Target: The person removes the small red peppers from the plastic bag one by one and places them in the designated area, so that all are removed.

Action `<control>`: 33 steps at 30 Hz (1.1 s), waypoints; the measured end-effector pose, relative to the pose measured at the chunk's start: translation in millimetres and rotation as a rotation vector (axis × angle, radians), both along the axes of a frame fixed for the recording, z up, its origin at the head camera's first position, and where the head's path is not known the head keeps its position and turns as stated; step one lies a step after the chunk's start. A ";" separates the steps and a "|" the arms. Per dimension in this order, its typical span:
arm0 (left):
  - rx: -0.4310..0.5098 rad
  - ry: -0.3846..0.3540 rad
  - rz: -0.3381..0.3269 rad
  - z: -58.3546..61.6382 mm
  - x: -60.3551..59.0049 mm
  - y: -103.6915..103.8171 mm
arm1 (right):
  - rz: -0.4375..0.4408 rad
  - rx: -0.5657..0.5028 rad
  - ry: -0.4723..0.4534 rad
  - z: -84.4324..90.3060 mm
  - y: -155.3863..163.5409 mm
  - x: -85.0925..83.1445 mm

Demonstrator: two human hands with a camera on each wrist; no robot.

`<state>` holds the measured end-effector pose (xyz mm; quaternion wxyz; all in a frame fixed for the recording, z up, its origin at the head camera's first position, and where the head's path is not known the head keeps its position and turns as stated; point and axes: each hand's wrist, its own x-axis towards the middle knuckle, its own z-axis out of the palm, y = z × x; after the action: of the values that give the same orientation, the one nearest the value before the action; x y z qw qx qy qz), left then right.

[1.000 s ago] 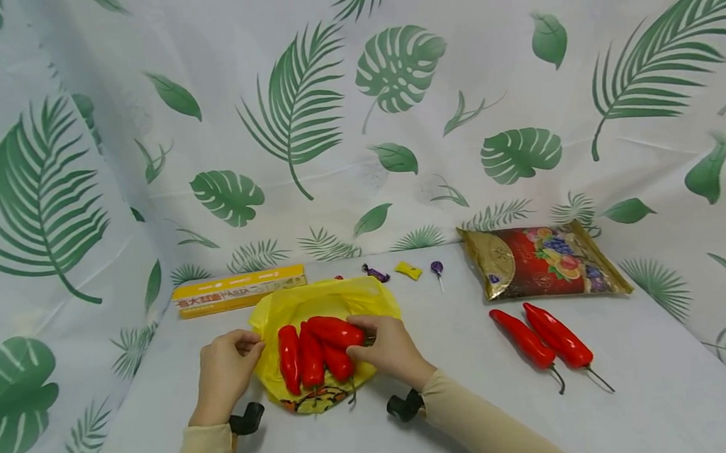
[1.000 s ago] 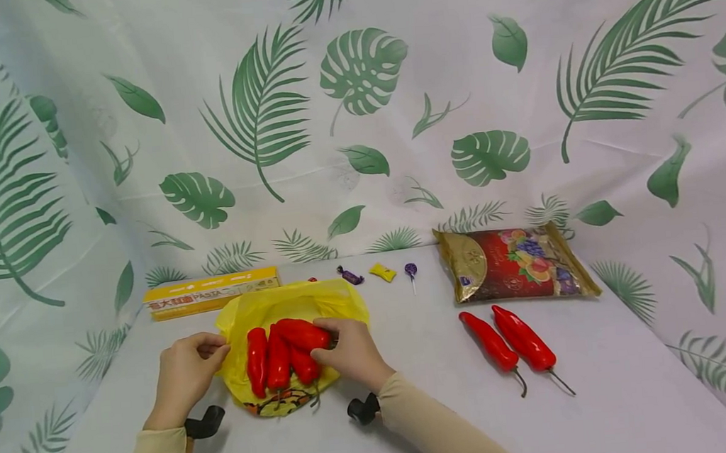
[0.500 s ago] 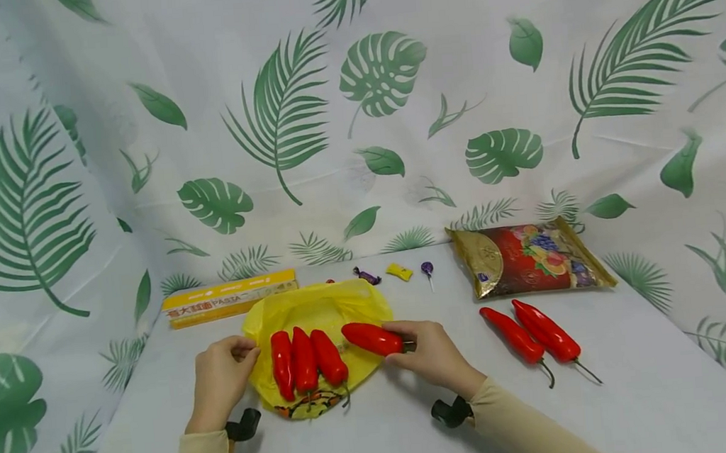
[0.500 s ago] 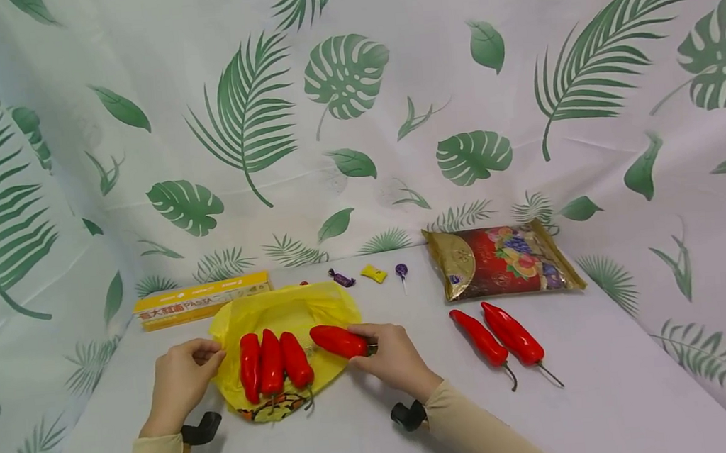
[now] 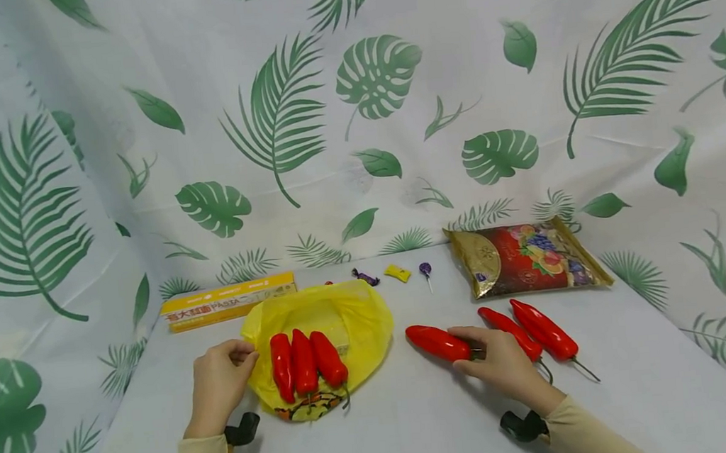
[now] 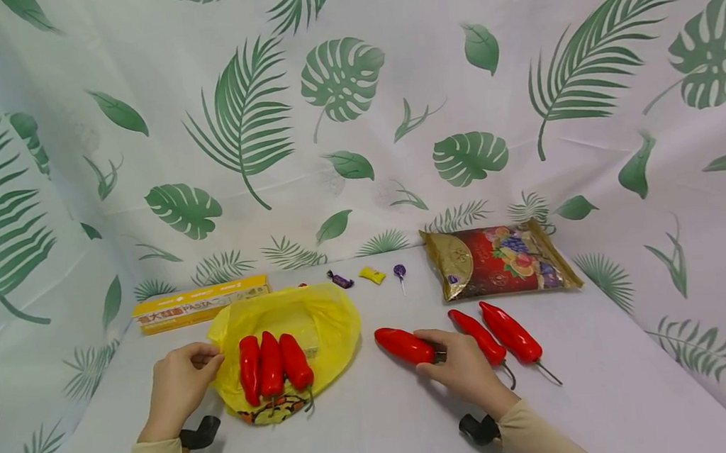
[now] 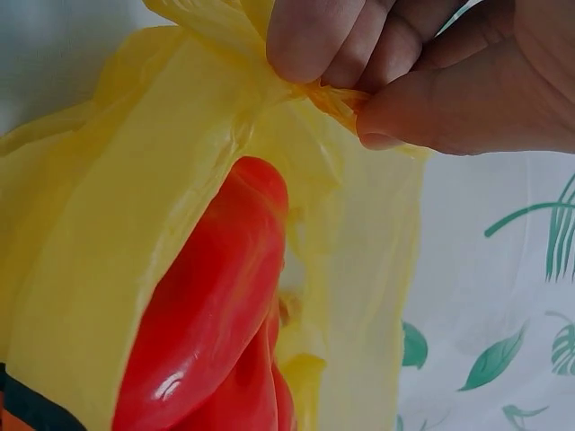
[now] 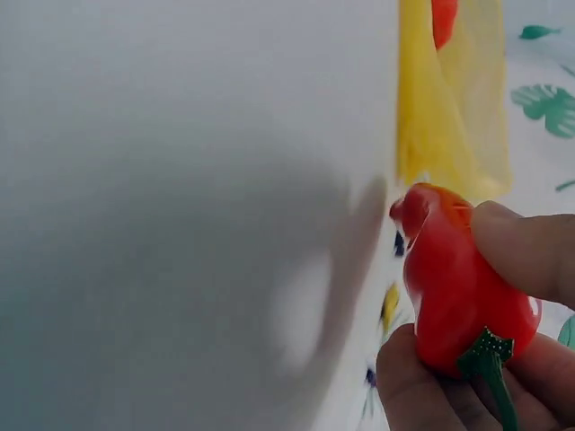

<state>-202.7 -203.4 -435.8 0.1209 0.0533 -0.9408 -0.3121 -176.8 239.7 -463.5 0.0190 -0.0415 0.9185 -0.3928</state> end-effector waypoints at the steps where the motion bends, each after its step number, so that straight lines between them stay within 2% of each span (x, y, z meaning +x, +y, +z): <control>1: 0.002 -0.003 0.000 0.1 0.0 0.2 | -0.004 0.012 0.001 0.0 4.5 1.9; 9: 0.000 0.004 -0.007 0.4 -0.1 1.6 | -0.088 0.156 0.052 -0.9 33.1 11.3; 16: -0.004 0.010 -0.012 0.5 0.0 3.0 | -0.112 0.234 0.033 -0.4 45.8 15.3; 25: 0.004 0.006 -0.013 0.4 0.5 5.0 | -0.132 0.248 0.000 1.9 54.1 23.5; 33: 0.001 0.014 -0.024 1.9 -0.8 5.7 | -0.149 0.223 0.042 9.4 55.3 26.3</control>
<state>-203.5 -197.7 -433.8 0.1237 0.0398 -0.9403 -0.3145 -150.5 294.9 -454.0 -0.0249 0.0210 0.9572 -0.2875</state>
